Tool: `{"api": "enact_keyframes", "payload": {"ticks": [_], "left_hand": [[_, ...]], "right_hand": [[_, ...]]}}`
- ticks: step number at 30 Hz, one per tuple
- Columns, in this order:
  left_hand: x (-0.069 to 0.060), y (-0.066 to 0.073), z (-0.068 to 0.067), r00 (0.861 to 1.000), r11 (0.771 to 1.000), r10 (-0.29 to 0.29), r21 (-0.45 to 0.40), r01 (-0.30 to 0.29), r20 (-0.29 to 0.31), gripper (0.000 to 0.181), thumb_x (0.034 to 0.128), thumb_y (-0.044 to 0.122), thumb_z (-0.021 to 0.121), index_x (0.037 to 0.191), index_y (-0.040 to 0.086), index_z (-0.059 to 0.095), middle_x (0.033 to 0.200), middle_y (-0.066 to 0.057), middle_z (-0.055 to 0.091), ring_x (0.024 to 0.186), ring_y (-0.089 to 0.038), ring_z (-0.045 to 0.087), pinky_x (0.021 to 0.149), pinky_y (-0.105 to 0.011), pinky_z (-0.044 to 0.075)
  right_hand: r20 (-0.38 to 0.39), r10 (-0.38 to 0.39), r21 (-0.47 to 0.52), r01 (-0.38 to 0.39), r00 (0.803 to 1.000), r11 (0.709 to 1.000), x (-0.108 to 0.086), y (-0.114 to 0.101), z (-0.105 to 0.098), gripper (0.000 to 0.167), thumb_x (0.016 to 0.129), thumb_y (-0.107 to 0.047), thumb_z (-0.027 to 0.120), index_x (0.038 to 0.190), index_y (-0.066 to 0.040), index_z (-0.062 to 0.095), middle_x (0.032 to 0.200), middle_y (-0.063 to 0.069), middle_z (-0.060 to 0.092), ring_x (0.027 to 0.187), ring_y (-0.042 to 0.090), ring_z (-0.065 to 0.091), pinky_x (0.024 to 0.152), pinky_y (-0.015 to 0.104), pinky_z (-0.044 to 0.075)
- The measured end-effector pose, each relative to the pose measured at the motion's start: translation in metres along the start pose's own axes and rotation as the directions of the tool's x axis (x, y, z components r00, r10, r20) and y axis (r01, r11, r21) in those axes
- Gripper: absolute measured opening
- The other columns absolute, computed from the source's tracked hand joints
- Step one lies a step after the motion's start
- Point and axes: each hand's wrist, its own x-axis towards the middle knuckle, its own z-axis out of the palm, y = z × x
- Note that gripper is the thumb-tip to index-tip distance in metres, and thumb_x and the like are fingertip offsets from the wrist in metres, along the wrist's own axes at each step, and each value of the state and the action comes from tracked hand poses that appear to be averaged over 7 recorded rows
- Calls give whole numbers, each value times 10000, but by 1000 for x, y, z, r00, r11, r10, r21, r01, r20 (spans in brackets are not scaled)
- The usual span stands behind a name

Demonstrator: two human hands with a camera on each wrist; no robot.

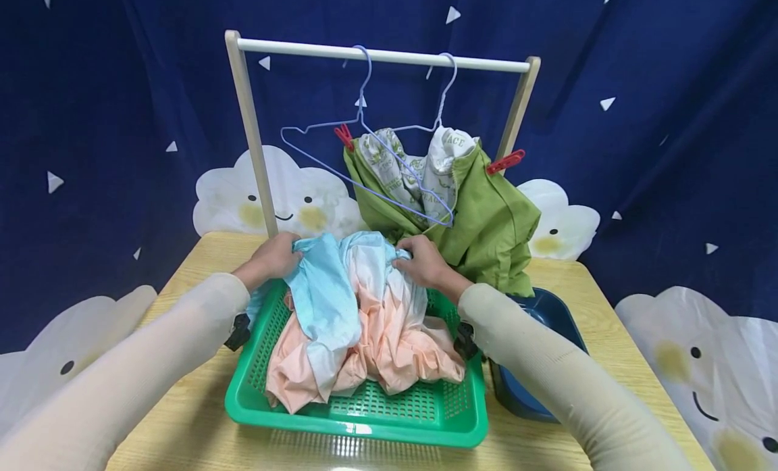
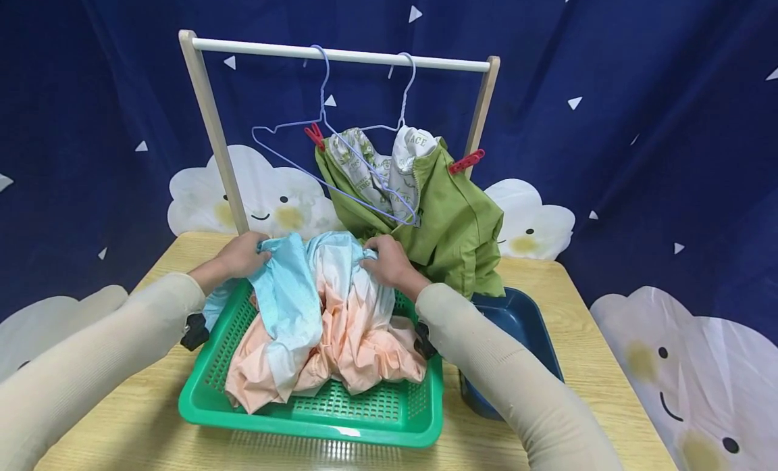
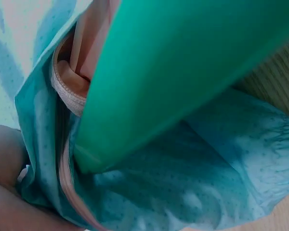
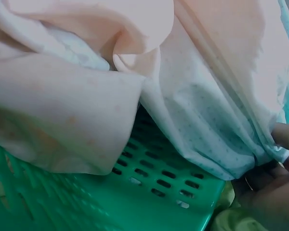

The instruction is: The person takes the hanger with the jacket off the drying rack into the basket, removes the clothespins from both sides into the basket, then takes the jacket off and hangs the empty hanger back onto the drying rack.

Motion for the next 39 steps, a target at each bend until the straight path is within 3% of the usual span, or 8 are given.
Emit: {"api": "enact_keyframes", "payload": {"ticks": [4, 11, 18, 20, 26, 32, 39], "left_hand": [[0, 3, 0, 999, 999, -36, -6, 36, -40, 393, 1063, 147, 421, 1374, -70, 524, 1293, -266, 601, 1118, -377, 582, 1051, -591, 458], [1, 8, -8, 986, 999, -23, -50, 15, -166, 462, 1070, 156, 393, 1478, -59, 419, 1437, -285, 516, 1262, -432, 546, 1088, -604, 425], [-7, 20, -15, 973, 999, 15, -34, -23, -231, 375, 1074, 170, 392, 1369, -33, 503, 1323, -264, 585, 1187, -435, 584, 1020, -597, 457], [-9, 23, -17, 969, 999, 18, -42, -29, -247, 374, 1075, 176, 389, 1375, -21, 496, 1333, -257, 580, 1193, -439, 580, 1016, -601, 455], [-14, 32, -24, 945, 994, 38, -86, -69, -324, 303, 1074, 173, 392, 1287, 6, 528, 1227, -239, 611, 1121, -425, 598, 936, -591, 470], [-22, 41, -32, 917, 982, 62, -139, -126, -394, 286, 1072, 144, 401, 1278, -8, 528, 1181, -231, 607, 1081, -395, 583, 944, -575, 465], [-34, 52, -41, 901, 963, 90, -193, -187, -425, 298, 1065, 99, 407, 1311, -27, 517, 1243, -250, 597, 1139, -403, 566, 1021, -574, 433]], "right_hand": [[-20, -3, 30, 3, 1000, 1000, 0, -2, -2, 127, 956, -106, 674, 1048, -34, 723, 1027, 133, 704, 868, 205, 547, 765, 331, 441], [-34, 6, 75, -3, 999, 997, -2, -2, -3, 166, 986, -107, 634, 1113, -26, 704, 1082, 162, 696, 833, 204, 555, 780, 351, 467], [-109, -19, 107, 31, 994, 994, -2, -5, -5, 250, 997, -87, 602, 1210, 37, 644, 1183, 224, 672, 1022, 308, 624, 924, 463, 513], [-131, -36, 123, 52, 991, 991, -1, -8, -7, 260, 999, -78, 593, 1220, 52, 633, 1134, 234, 673, 934, 297, 614, 865, 440, 513], [-236, -97, 162, 138, 967, 977, -1, -18, -11, 248, 970, -53, 616, 1184, 66, 652, 1007, 226, 692, 781, 245, 588, 734, 343, 487], [-316, -168, 160, 228, 934, 960, -5, -30, -15, 213, 941, -28, 636, 1125, 71, 677, 1061, 239, 715, 917, 300, 636, 827, 385, 512], [-331, -207, 178, 276, 921, 945, -14, -46, -21, 221, 942, -18, 635, 1143, 63, 676, 1142, 242, 709, 1032, 326, 636, 962, 463, 511]]}}
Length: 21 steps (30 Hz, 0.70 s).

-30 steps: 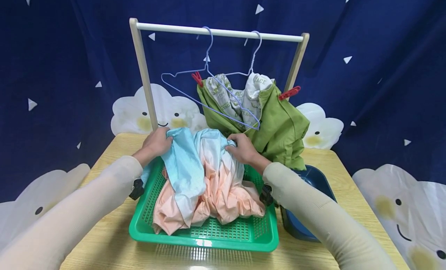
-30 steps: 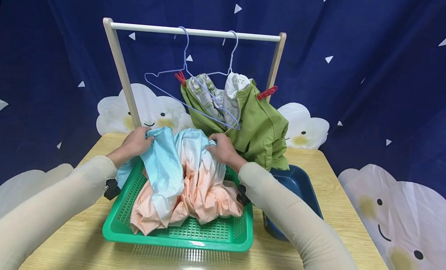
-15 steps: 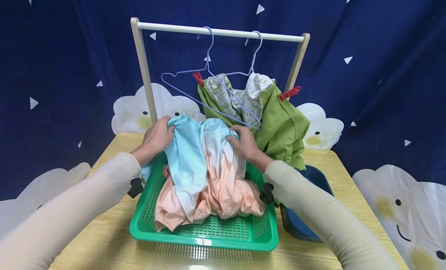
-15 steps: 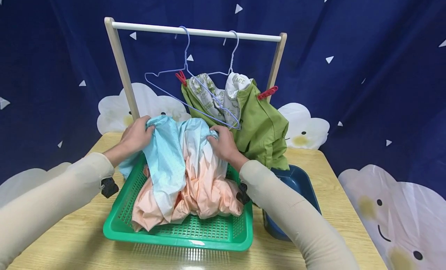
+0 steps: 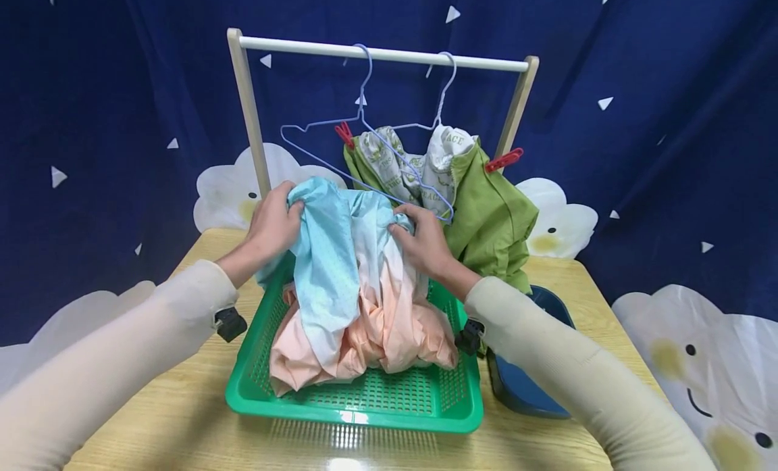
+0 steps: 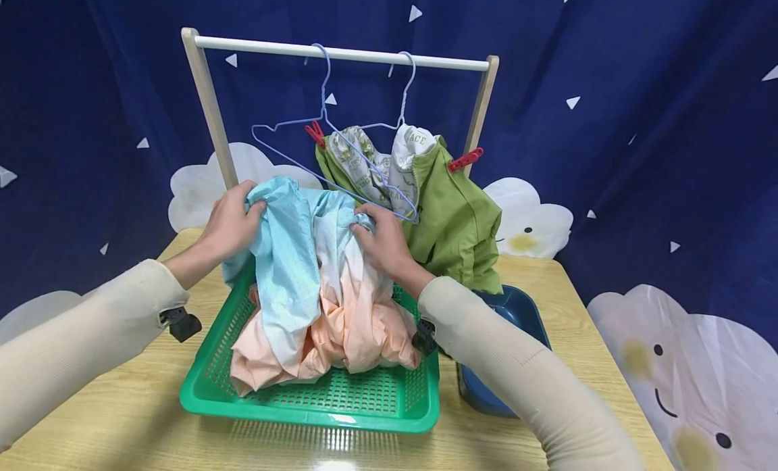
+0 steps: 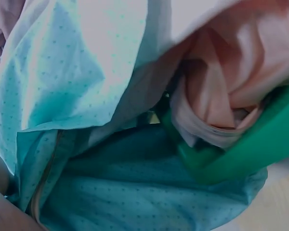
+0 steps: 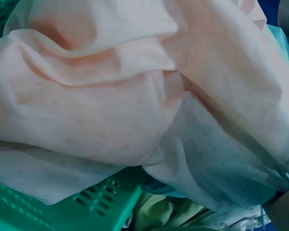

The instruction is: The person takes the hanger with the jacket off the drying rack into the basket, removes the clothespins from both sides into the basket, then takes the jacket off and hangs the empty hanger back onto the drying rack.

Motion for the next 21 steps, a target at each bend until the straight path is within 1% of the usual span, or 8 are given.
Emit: {"api": "enact_keyframes", "payload": {"ticks": [4, 6, 9, 11, 13, 16, 19, 21], "left_hand": [[-1, 8, -6, 999, 999, 36, -38, -38, -36, 289, 1053, 80, 430, 1297, -37, 532, 1237, -260, 609, 1139, -407, 578, 1027, -565, 434], [-1, 11, -7, 997, 997, 53, -56, -56, -53, 288, 1052, 81, 438, 1295, -35, 538, 1241, -256, 614, 1144, -402, 580, 1037, -560, 433], [-4, 15, -9, 996, 994, 62, -86, -67, -57, 289, 1058, 91, 436, 1301, -27, 538, 1243, -241, 615, 1136, -382, 581, 1035, -549, 436], [-7, 17, -10, 996, 993, 68, -95, -73, -56, 287, 1058, 90, 437, 1300, -25, 540, 1235, -231, 617, 1119, -366, 579, 1028, -539, 439], [-11, 19, -11, 996, 991, 78, -107, -84, -53, 272, 1057, 88, 441, 1284, -21, 545, 1205, -219, 618, 1083, -346, 575, 1004, -520, 444], [-16, 23, -12, 992, 986, 113, -115, -119, -54, 241, 1049, 75, 458, 1243, -24, 561, 1152, -210, 623, 1036, -330, 567, 968, -496, 442], [-22, 27, -11, 989, 982, 142, -125, -145, -36, 211, 1046, 66, 469, 1210, -21, 570, 1112, -201, 624, 1010, -319, 563, 943, -477, 439], [-26, 29, -10, 988, 978, 156, -134, -157, -15, 195, 1045, 60, 473, 1192, -19, 575, 1105, -197, 627, 1014, -314, 565, 941, -468, 437]], "right_hand": [[2, -14, 10, 14, 1000, 1000, -1, -9, -2, 226, 943, -13, 637, 1151, 67, 671, 1148, 230, 708, 1027, 282, 635, 958, 422, 514], [0, -21, 20, 21, 1000, 1000, -3, -14, -4, 221, 947, -13, 636, 1150, 67, 669, 933, 214, 689, 817, 249, 606, 838, 375, 506], [1, -35, 20, 35, 999, 999, -7, -22, -8, 226, 948, -17, 639, 1158, 60, 670, 657, 112, 498, 565, 150, 396, 690, 313, 418], [10, -44, 21, 44, 999, 999, -10, -26, -10, 220, 949, -19, 642, 1155, 52, 674, 656, 77, 479, 556, 99, 335, 660, 288, 387], [16, -61, 17, 60, 998, 998, -14, -28, -12, 213, 942, -15, 650, 1143, 49, 680, 730, 113, 585, 600, 65, 413, 670, 260, 418], [26, -81, 14, 81, 996, 997, -19, -31, -15, 185, 933, -15, 660, 1107, 42, 691, 878, 157, 679, 689, 85, 504, 674, 244, 456], [55, -84, -6, 85, 995, 996, -25, -32, -18, 167, 939, -31, 662, 1095, 19, 694, 857, 166, 668, 661, 151, 495, 646, 251, 439], [74, -78, -8, 78, 994, 997, -29, -33, -20, 149, 939, -34, 667, 1080, 5, 694, 944, 151, 699, 722, 160, 536, 672, 252, 456]]}}
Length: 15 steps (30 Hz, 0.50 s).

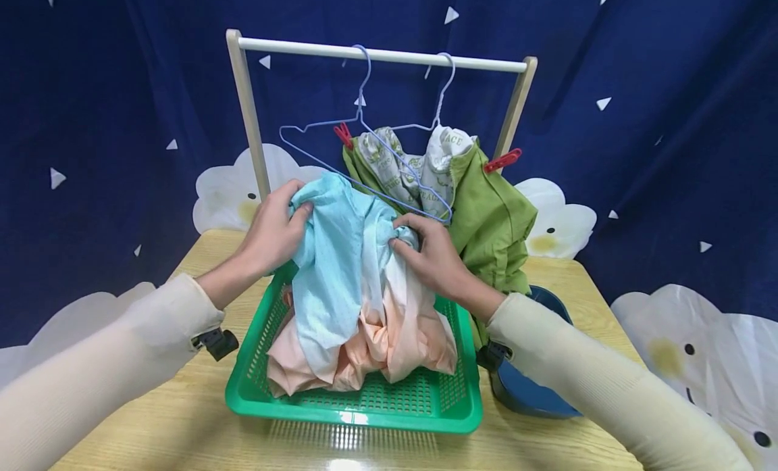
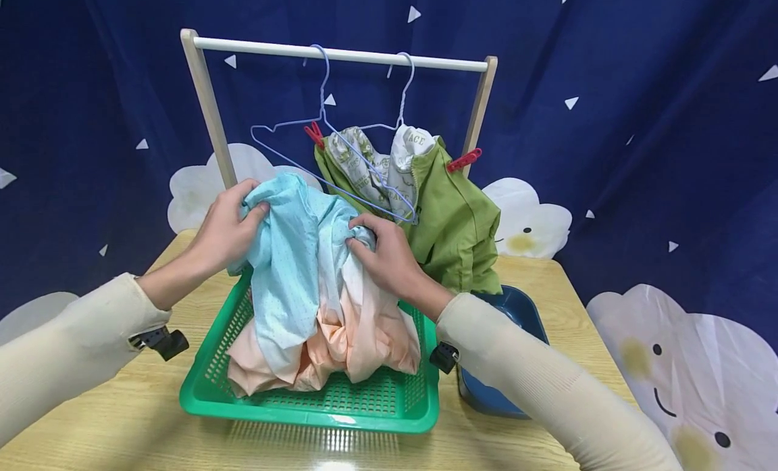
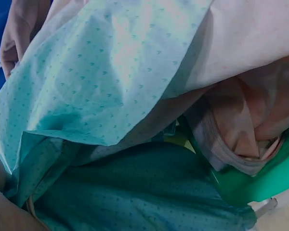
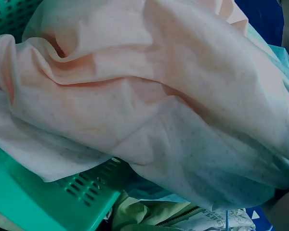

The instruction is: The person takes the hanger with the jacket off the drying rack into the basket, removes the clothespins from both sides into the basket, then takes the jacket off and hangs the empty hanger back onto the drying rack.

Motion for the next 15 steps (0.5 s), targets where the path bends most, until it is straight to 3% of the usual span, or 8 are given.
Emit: {"api": "enact_keyframes", "payload": {"ticks": [5, 9, 13, 15], "left_hand": [[-8, 3, 6, 999, 1000, 21, -11, -21, 48, 176, 1042, 53, 482, 1168, -11, 587, 1119, -193, 641, 1043, -311, 579, 957, -473, 443], [-15, 3, 11, 996, 999, 33, -13, -32, 86, 200, 1038, 53, 486, 1197, -7, 592, 1169, -201, 657, 1087, -328, 606, 985, -506, 463], [-20, 3, 15, 991, 1000, 23, -5, -23, 128, 226, 1040, 58, 485, 1242, 2, 571, 1229, -203, 643, 1134, -349, 610, 1011, -532, 466], [-23, 2, 17, 988, 1000, 15, -7, -14, 156, 254, 1042, 56, 479, 1284, 12, 541, 1286, -208, 620, 1186, -360, 597, 1041, -544, 456]], "right_hand": [[47, 11, -20, -11, 999, 1000, -9, 3, -3, 124, 945, -40, 663, 1063, -18, 691, 842, 114, 649, 673, 130, 468, 664, 265, 426], [94, 32, -31, -30, 995, 999, -17, 6, -6, 133, 948, -52, 658, 1076, -46, 695, 687, 37, 481, 567, 99, 318, 606, 273, 354], [134, 47, -30, -43, 990, 999, -23, 7, -8, 150, 936, -50, 655, 1080, -60, 697, 697, 6, 454, 556, 72, 287, 589, 264, 333], [153, 46, -33, -42, 987, 999, -26, 8, -9, 150, 929, -47, 654, 1070, -64, 700, 741, 18, 517, 575, 74, 292, 600, 262, 336]]}}
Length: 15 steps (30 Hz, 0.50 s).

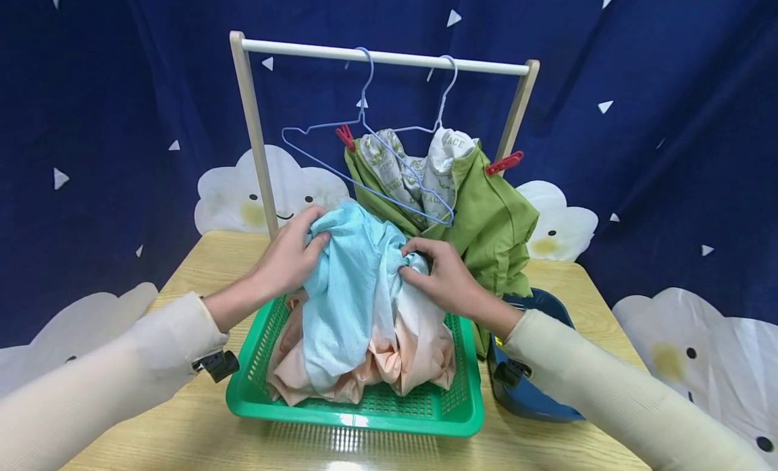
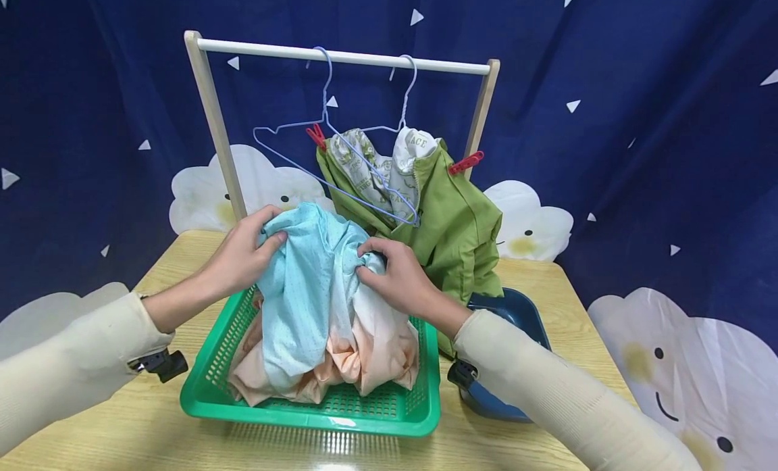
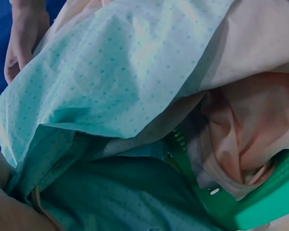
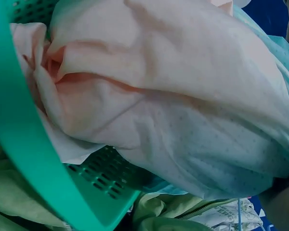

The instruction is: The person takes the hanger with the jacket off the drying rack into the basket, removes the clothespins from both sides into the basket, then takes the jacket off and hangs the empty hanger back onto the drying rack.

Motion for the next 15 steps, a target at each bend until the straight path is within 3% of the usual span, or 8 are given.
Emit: {"api": "enact_keyframes", "payload": {"ticks": [4, 7, 11, 15], "left_hand": [[-5, -2, 7, 999, 1000, 4, 20, -5, 48, 329, 1033, 37, 485, 1360, 69, 476, 1298, -221, 611, 1200, -384, 596, 1046, -564, 452], [-9, -4, 12, 995, 997, 39, 59, -44, 87, 391, 1018, 10, 501, 1395, 100, 449, 1339, -233, 602, 1222, -407, 594, 1036, -577, 455], [-13, -7, 17, 985, 989, 80, 113, -97, 150, 439, 1013, -1, 514, 1430, 115, 440, 1441, -221, 560, 1263, -426, 584, 1015, -582, 476], [-16, -8, 21, 972, 980, 92, 153, -127, 216, 458, 1015, -6, 517, 1454, 108, 449, 1444, -209, 570, 1231, -420, 608, 966, -556, 514]], "right_hand": [[49, -1, -6, 1, 999, 1000, -8, 4, 0, 137, 930, -49, 649, 1056, -65, 697, 920, 73, 658, 660, 100, 390, 663, 271, 397], [88, -2, -11, 3, 996, 1000, -12, 6, 1, 132, 937, -52, 646, 1060, -62, 692, 1054, 93, 697, 772, 124, 494, 741, 295, 455], [125, -6, -23, 9, 992, 1000, -16, 7, 2, 130, 938, -60, 649, 1061, -69, 692, 1093, 96, 702, 841, 138, 546, 800, 315, 482], [157, -7, -40, 14, 988, 999, -20, 10, 4, 111, 934, -68, 656, 1038, -92, 689, 1092, 85, 700, 789, 128, 524, 791, 303, 472]]}}
